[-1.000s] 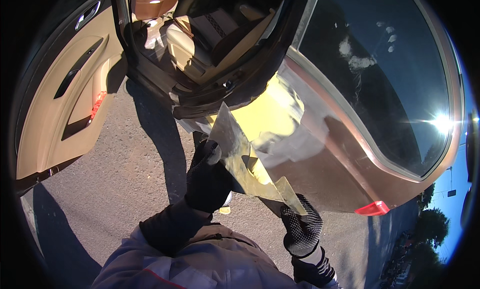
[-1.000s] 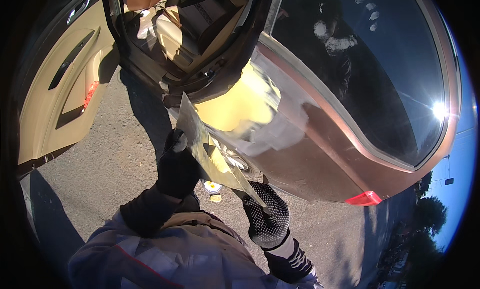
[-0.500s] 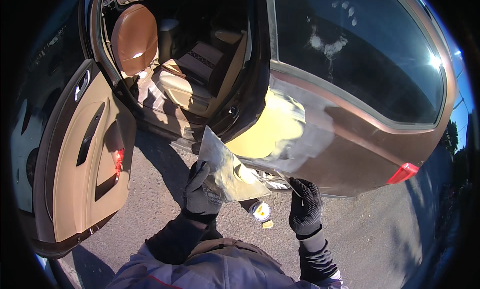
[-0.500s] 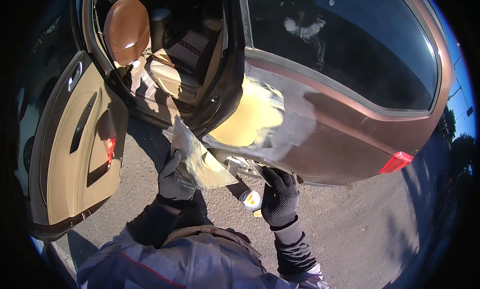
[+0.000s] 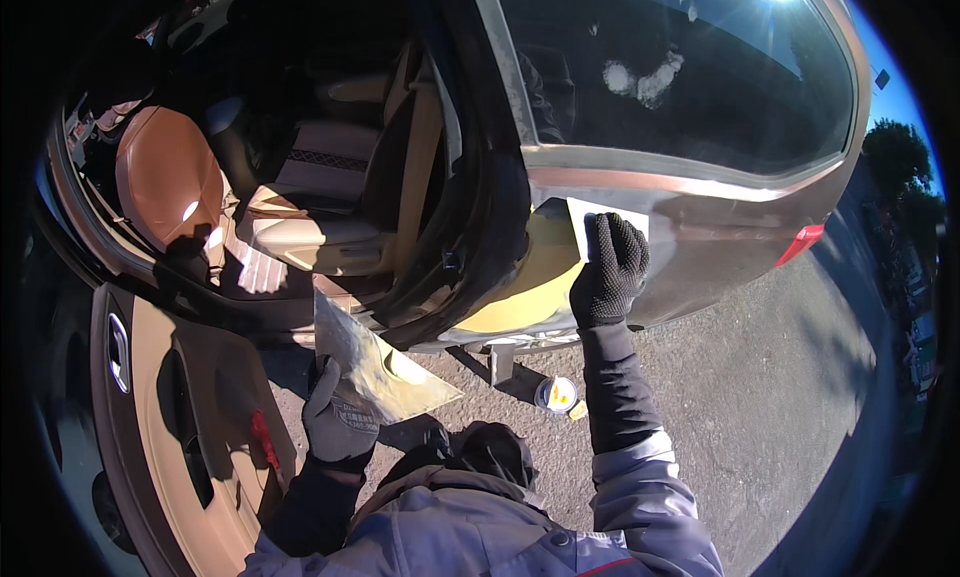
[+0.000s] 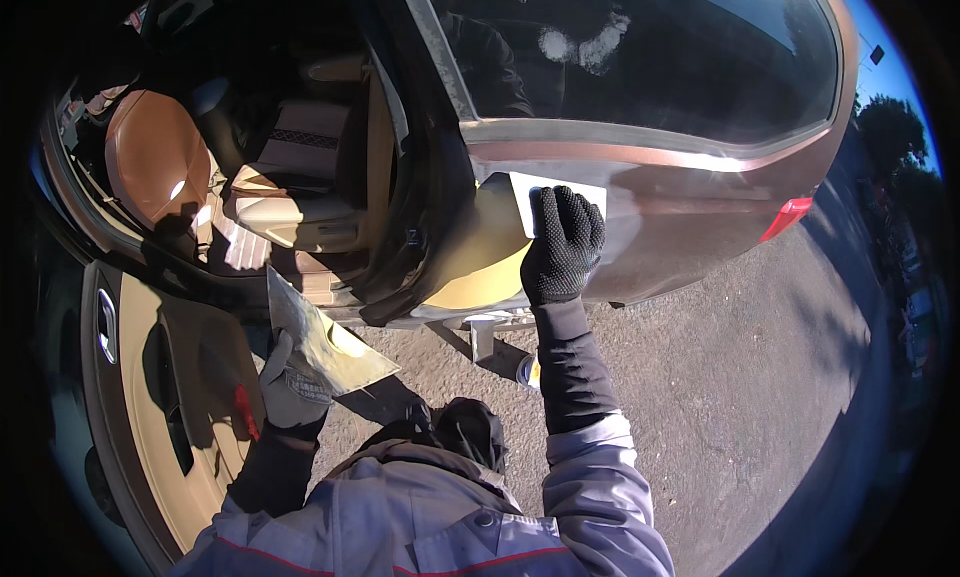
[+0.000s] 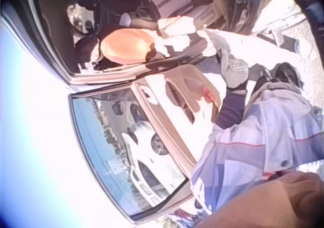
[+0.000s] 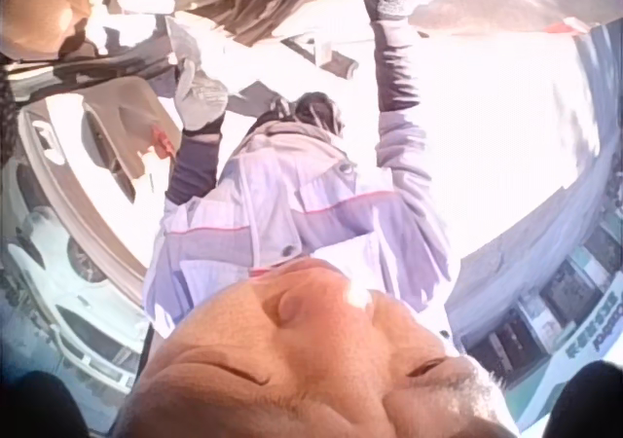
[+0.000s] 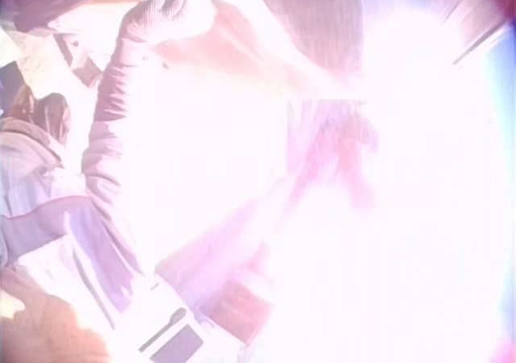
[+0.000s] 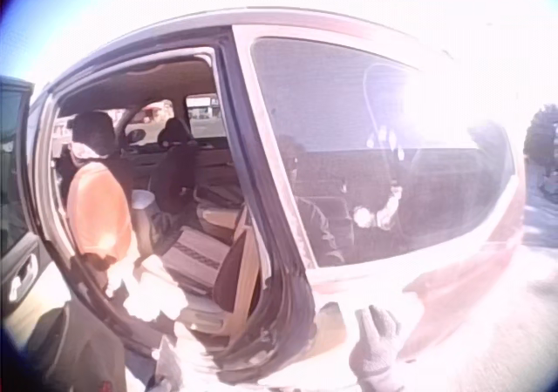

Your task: The person applies a yellow body filler to a damaged area on the rear quarter panel of a brown car using a metal spreader. They repeatedly scoop filler from a container and smooth it over the surface, working around the wheel arch and door edge.

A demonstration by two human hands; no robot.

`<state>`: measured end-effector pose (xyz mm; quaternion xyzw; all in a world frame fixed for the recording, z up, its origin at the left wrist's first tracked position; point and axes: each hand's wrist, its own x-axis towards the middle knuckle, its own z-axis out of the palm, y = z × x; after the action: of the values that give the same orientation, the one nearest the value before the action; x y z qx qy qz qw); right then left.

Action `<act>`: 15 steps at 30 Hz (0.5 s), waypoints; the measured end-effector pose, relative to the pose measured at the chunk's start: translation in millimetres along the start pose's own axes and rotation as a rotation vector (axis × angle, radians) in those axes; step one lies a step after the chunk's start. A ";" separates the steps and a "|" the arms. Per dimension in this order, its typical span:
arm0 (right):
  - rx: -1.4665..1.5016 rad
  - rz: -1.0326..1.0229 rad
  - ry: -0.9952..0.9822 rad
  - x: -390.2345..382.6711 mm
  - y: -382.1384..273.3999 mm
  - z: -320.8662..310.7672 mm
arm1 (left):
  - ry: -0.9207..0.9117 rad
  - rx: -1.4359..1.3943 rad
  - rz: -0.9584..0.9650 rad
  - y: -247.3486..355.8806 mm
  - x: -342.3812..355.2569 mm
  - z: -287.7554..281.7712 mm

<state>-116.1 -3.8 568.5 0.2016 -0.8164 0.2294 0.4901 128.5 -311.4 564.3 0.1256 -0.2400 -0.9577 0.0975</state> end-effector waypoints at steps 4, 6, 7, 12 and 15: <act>-0.010 0.009 -0.017 -15.3 -6.8 12.9 | -0.029 0.001 -0.033 2.9 12.9 -3.1; 0.001 0.042 -0.068 -22.6 -5.9 12.1 | -0.027 0.010 -0.046 3.9 17.3 -0.7; 0.009 0.061 -0.086 -25.1 -5.8 11.1 | -0.028 0.007 -0.061 4.5 19.5 1.6; 0.026 0.009 -0.180 -14.5 -3.7 -9.1 | -0.035 -0.002 -0.085 -1.6 28.1 18.0; -0.058 0.045 -0.222 -3.2 -6.1 -46.4 | -0.045 0.014 -0.091 -10.4 29.8 30.0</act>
<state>-78.5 18.1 585.9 0.1933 -0.8762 0.1930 0.3971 90.3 -296.7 579.2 0.1155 -0.2427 -0.9620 0.0476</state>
